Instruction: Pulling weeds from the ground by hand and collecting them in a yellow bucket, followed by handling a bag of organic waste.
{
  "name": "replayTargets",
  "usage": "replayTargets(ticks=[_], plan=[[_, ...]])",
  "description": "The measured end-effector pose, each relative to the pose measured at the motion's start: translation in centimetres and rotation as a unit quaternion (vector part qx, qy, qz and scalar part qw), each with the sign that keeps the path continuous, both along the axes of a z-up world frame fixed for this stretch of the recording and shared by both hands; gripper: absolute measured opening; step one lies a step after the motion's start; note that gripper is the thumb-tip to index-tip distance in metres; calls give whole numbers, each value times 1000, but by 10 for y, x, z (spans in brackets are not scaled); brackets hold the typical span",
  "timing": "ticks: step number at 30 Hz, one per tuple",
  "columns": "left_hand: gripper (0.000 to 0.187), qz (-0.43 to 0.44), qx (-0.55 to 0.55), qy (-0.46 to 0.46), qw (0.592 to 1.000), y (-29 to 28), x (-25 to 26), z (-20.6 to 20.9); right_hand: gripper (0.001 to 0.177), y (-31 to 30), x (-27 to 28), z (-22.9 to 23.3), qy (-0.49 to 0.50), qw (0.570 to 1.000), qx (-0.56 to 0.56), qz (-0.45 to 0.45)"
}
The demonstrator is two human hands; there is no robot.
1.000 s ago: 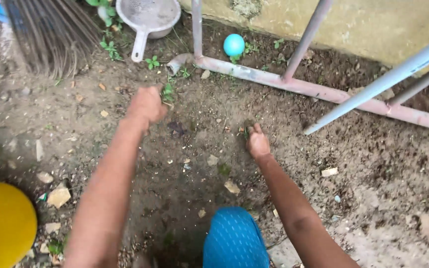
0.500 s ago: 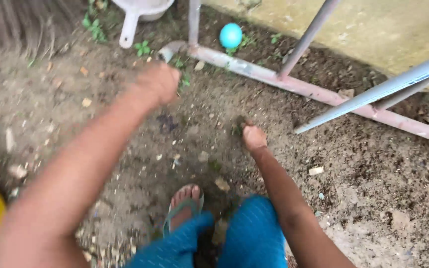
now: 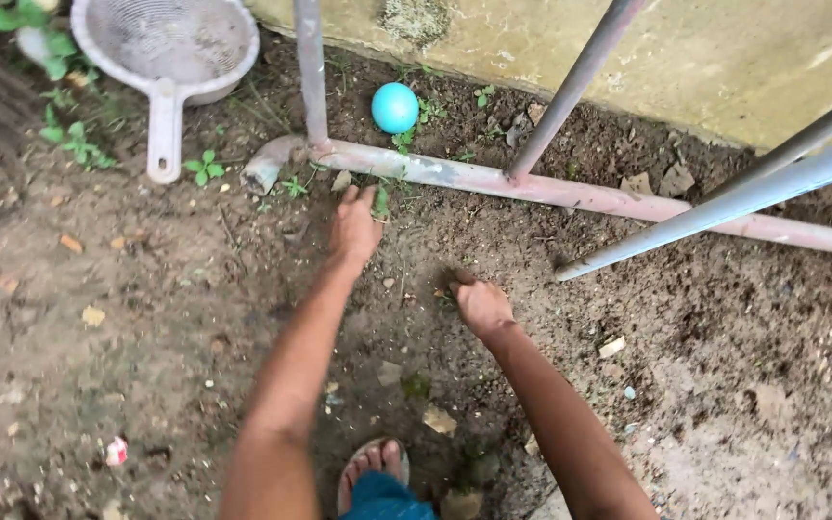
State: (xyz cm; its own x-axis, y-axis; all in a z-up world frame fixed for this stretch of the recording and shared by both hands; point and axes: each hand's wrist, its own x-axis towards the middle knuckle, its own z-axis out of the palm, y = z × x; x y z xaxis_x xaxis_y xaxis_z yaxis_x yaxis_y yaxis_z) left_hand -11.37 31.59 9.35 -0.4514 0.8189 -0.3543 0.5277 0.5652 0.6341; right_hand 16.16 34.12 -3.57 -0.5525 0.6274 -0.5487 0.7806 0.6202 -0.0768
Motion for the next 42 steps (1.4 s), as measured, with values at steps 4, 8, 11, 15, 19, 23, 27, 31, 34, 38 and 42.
replayTargets(ticks=[4,8,11,15,19,23,27,31,34,38,42], plan=[[39,30,131,31,990,8,0,-72,36,-13,-6,12,-36,995,-31,-85],[16,144,273,-14,951,4,-10,-83,35,-20,-17,40,-23,990,-33,-135],[10,205,291,-117,927,4,-29,-73,38,-19,-23,45,32,981,-26,-188],[30,95,111,-83,986,16,-28,-27,36,-14,-26,42,96,968,-41,-229],[50,53,124,-58,989,33,-12,-40,33,-13,-64,85,94,891,-91,-435],[60,3,67,-10,998,58,2,-84,31,-14,-60,85,132,886,28,-443],[45,-9,123,20,992,62,3,-113,36,-17,-44,32,166,886,12,-432],[28,116,188,-135,966,19,-14,-61,41,-26,-47,12,149,920,29,-362],[21,180,255,-369,875,-2,-24,-61,22,-20,-47,-4,283,902,131,-298],[20,133,145,-234,952,0,-13,-43,18,-13,-55,33,376,817,34,-435],[56,-88,50,78,992,30,18,-89,13,20,-77,69,526,681,-65,-505]])
